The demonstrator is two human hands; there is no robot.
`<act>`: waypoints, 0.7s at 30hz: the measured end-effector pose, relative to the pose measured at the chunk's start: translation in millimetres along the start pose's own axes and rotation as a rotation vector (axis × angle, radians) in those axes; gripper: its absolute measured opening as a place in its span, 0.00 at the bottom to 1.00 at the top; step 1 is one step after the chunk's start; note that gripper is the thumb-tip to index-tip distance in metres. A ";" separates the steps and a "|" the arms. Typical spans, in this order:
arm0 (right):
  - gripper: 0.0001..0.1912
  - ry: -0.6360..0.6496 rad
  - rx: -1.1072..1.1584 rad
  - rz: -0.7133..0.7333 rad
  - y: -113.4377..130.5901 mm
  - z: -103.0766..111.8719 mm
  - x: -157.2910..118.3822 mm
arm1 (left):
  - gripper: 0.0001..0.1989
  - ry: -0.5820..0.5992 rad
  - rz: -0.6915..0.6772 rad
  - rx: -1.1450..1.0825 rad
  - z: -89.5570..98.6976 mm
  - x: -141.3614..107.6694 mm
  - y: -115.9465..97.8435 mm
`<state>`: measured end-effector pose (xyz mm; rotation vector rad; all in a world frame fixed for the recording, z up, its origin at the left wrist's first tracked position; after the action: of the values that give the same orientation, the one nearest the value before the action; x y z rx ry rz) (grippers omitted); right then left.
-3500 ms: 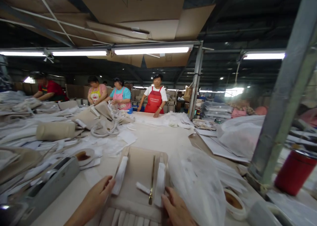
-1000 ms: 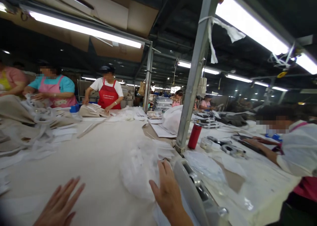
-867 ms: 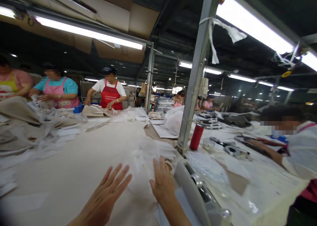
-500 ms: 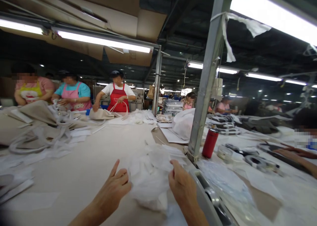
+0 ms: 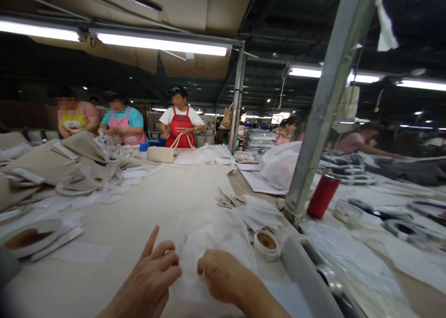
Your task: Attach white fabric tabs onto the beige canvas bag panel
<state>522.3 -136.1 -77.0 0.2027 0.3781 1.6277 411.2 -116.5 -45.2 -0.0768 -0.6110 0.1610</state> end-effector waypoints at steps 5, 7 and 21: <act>0.15 -0.139 0.105 -0.057 -16.4 28.4 9.1 | 0.14 0.039 0.092 -0.052 11.5 8.2 23.8; 0.13 -0.217 0.050 -0.115 -24.6 39.2 17.3 | 0.13 0.006 0.140 -0.053 16.7 13.8 32.0; 0.18 -0.039 -0.225 -0.074 -19.6 2.6 31.5 | 0.14 0.073 0.170 0.019 4.9 10.7 35.9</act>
<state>538.4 -103.5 -84.6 0.0497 0.1688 1.5766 412.5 -79.2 -39.4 -0.1156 -0.5303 0.3272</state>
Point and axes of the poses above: each hand's wrist, its own x-axis towards the middle knuckle, its own z-axis out of the back of the hand, y = z × x, the point moved 9 cm from there along x, towards the middle knuckle, and after that the axes turned 3 degrees about y, right-handed, at the moved point
